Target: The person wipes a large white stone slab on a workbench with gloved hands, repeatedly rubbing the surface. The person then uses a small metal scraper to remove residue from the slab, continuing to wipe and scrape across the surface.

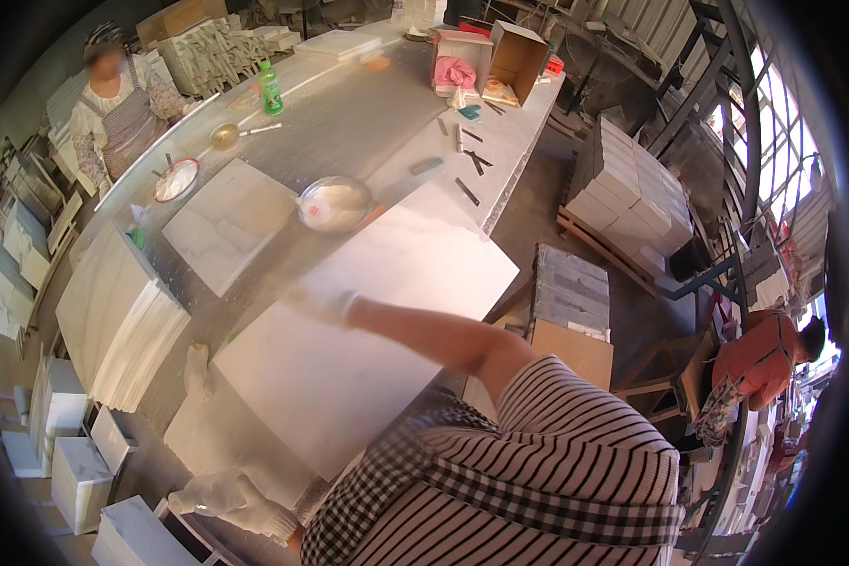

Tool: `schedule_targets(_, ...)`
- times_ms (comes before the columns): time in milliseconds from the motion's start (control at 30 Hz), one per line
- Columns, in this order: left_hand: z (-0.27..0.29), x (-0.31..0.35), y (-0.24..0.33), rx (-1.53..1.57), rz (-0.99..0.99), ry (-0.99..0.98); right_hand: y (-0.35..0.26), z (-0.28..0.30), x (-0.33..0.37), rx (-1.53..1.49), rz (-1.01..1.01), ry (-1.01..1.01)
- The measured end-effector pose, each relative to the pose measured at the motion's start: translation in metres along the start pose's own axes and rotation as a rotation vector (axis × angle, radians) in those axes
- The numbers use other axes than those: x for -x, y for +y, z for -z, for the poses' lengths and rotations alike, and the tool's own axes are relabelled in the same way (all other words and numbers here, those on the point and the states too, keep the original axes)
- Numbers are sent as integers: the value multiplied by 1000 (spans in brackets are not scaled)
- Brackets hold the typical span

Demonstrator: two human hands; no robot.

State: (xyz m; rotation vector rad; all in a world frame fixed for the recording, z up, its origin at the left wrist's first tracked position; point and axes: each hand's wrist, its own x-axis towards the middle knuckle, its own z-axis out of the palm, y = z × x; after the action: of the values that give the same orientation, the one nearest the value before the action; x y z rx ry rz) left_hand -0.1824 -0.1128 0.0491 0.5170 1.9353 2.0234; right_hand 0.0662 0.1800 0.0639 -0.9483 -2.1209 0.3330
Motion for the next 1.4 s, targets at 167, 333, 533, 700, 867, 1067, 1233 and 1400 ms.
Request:
schedule_targets(167, -43, 40, 32, -234, -46, -56, 160, 105, 24, 254, -639, -76)
schedule_targets(333, -123, 90, 37, -299, 47, -239, 328, 202, 23, 496, -613, 88)
schedule_targets(533, -249, 148, 39, -53, 69, -369, 439, 280, -13, 521, -1134, 78)
schedule_targets(700, -302, 164, 24, -60, 120, -405, 500, 303, -49, 611, -1097, -31)
schedule_targets(867, -309, 152, 6, -238, 86, -526, 562, 307, -75, 582, -1098, -33)
schedule_targets(1067, -314, 155, -9, -282, 85, -444, 594, 304, -94, 645, -1117, -43)
schedule_targets(1233, -315, 151, -9, -440, -44, -482, 605, 299, -94, 655, -1077, 26)
schedule_targets(1400, -321, 153, 7, -306, 185, -402, 600, 296, -86, 270, -795, 574)
